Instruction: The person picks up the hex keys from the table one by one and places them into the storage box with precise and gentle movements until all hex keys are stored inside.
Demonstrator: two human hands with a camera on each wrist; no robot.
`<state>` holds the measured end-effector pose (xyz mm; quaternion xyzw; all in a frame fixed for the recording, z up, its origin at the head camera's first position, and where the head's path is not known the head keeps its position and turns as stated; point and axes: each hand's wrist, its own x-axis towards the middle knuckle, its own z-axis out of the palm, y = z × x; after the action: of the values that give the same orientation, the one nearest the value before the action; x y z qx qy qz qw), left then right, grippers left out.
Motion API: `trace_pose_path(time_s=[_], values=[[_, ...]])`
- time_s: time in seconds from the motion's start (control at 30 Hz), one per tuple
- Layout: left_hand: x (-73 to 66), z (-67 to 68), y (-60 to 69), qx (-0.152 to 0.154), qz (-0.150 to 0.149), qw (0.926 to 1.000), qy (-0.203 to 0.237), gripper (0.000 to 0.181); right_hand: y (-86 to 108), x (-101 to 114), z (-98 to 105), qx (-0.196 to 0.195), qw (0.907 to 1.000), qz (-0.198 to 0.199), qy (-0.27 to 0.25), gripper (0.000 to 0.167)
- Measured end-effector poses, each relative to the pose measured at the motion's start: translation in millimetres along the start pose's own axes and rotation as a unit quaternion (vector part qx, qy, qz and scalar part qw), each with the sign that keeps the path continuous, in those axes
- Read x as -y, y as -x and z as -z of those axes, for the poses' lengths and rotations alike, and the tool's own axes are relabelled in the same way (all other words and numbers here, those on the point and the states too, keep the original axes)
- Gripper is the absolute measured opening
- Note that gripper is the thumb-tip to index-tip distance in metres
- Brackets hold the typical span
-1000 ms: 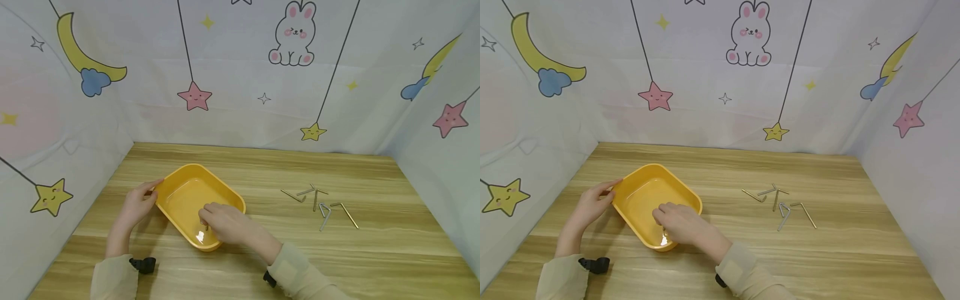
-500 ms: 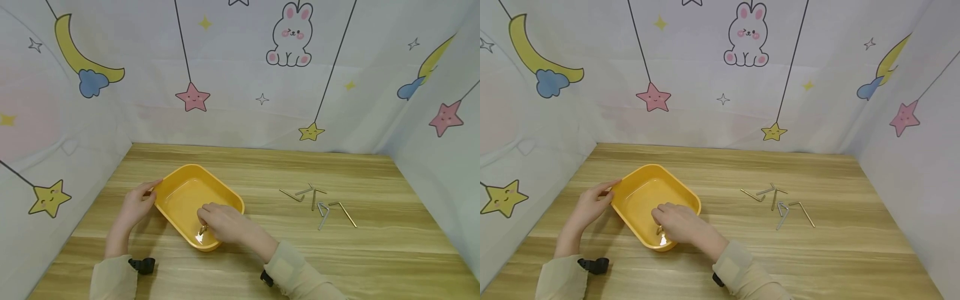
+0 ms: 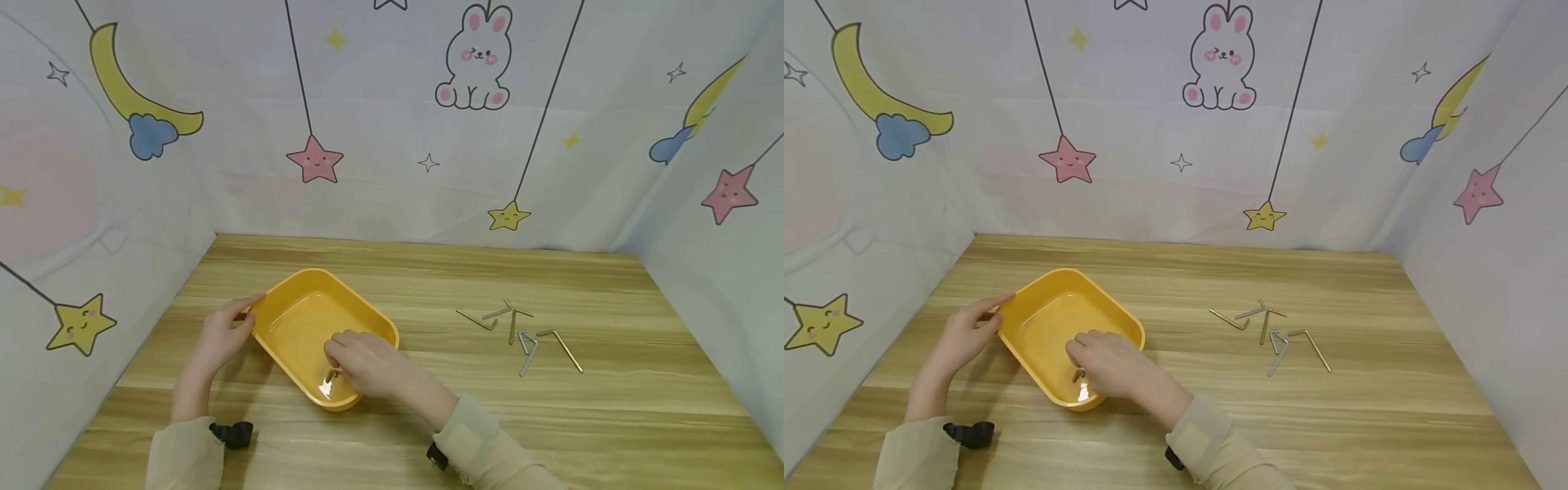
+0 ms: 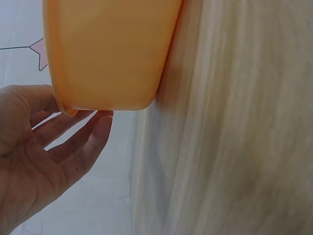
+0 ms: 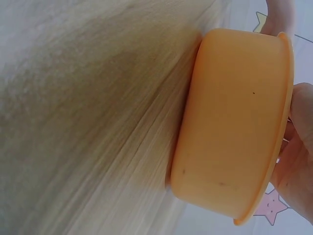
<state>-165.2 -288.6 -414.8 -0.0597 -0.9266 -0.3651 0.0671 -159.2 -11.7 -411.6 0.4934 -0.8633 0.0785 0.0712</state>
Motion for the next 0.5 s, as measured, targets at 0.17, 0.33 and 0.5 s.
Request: trace_pose_path(time_s=[0.17, 0.33, 0.5], values=[[1.0, -0.3, -0.4, -0.003, -0.001, 1.0000, 0.000, 0.040, 0.9, -0.2, 1.4, -0.004, 1.0000, -0.004, 0.007, 0.017], [2.0, -0.5, -0.8, -0.002, -0.002, 1.0000, 0.002, 0.040, 3.4, -0.4, 3.1, -0.012, 0.9998, -0.004, 0.015, 0.018], [2.5, -0.5, -0.5, 0.000, -0.001, 1.0000, 0.006, 0.040, 7.2, -1.1, 4.4, -0.026, 0.9993, -0.006, 0.026, 0.016]])
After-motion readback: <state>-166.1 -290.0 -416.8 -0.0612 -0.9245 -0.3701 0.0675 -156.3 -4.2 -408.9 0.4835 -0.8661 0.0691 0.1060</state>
